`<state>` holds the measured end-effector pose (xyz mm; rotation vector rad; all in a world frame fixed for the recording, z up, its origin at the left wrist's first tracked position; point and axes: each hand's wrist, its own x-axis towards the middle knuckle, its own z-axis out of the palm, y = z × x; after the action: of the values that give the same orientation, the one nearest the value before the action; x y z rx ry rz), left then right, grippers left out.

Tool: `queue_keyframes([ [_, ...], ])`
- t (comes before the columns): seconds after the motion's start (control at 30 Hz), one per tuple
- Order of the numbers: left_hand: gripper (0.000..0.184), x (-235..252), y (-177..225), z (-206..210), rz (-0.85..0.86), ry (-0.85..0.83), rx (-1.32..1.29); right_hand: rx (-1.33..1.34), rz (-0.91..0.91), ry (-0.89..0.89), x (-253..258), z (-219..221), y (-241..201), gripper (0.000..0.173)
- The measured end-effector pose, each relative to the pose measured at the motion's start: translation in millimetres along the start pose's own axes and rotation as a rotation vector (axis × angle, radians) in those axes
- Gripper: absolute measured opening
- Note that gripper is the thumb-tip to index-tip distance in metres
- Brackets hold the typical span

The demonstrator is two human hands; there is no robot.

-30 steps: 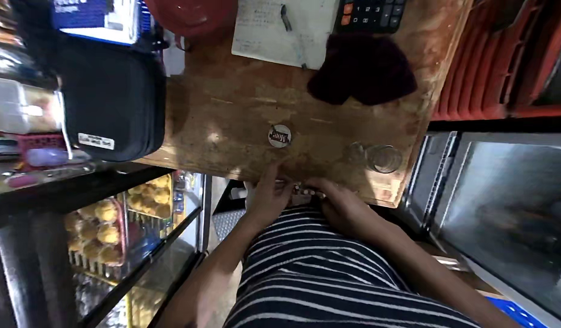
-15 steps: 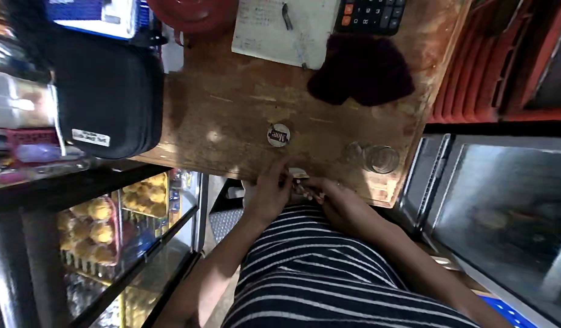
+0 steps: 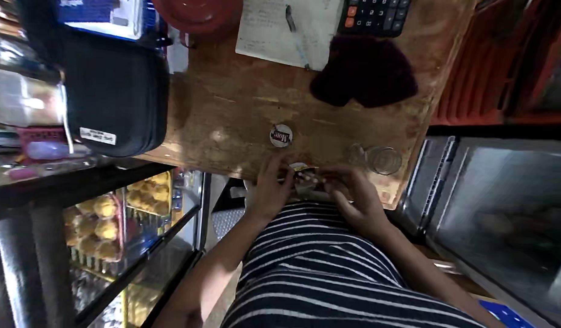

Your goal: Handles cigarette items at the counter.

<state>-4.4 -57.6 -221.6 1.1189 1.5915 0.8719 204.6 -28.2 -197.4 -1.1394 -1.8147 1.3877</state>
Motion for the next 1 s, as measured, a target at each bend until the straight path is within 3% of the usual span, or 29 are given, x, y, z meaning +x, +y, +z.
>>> queue_keyframes([
  [0.13, 0.043, 7.3, -7.9, -0.4, 0.056, -0.009, -0.036, 0.094, 0.096, 0.095, 7.5, -4.5, -4.4, 0.034],
  [0.3, 0.043, 15.6, 0.4, 0.0, 0.05, -0.013, -0.033, 0.272, 0.395, -0.029, 17.8, -4.7, 5.1, 0.077],
  [0.37, 0.044, 18.5, 2.1, -0.7, -0.015, 0.0, -0.076, 0.187, 0.453, -0.084, 19.3, 0.3, 9.7, 0.097],
  [0.47, 0.046, 23.4, 5.6, -1.1, -0.086, 0.032, -0.117, 0.048, 0.474, -0.074, 28.6, 12.5, 10.8, 0.107],
  [0.57, 0.047, 25.9, 4.9, 1.1, -0.083, 0.053, -0.143, -0.022, 0.408, -0.05, 43.9, 19.1, 10.0, 0.105],
  [0.67, 0.046, 25.9, 1.2, 0.2, -0.094, 0.065, -0.179, -0.034, 0.277, 0.015, 50.3, 28.2, 24.4, 0.093],
  [0.8, 0.041, 21.8, 0.6, -4.4, -0.096, 0.023, -0.188, -0.087, 0.253, 0.02, 49.5, 29.3, 31.5, 0.078],
  [0.93, 0.034, 15.4, 6.1, -12.0, -0.028, 0.054, -0.154, -0.13, 0.102, 0.022, 48.4, 21.5, 32.2, 0.077],
  [1.0, 0.032, 13.8, 0.6, -15.1, 0.007, 0.08, -0.09, -0.139, 0.126, 0.001, 46.4, 19.5, 39.8, 0.078],
])
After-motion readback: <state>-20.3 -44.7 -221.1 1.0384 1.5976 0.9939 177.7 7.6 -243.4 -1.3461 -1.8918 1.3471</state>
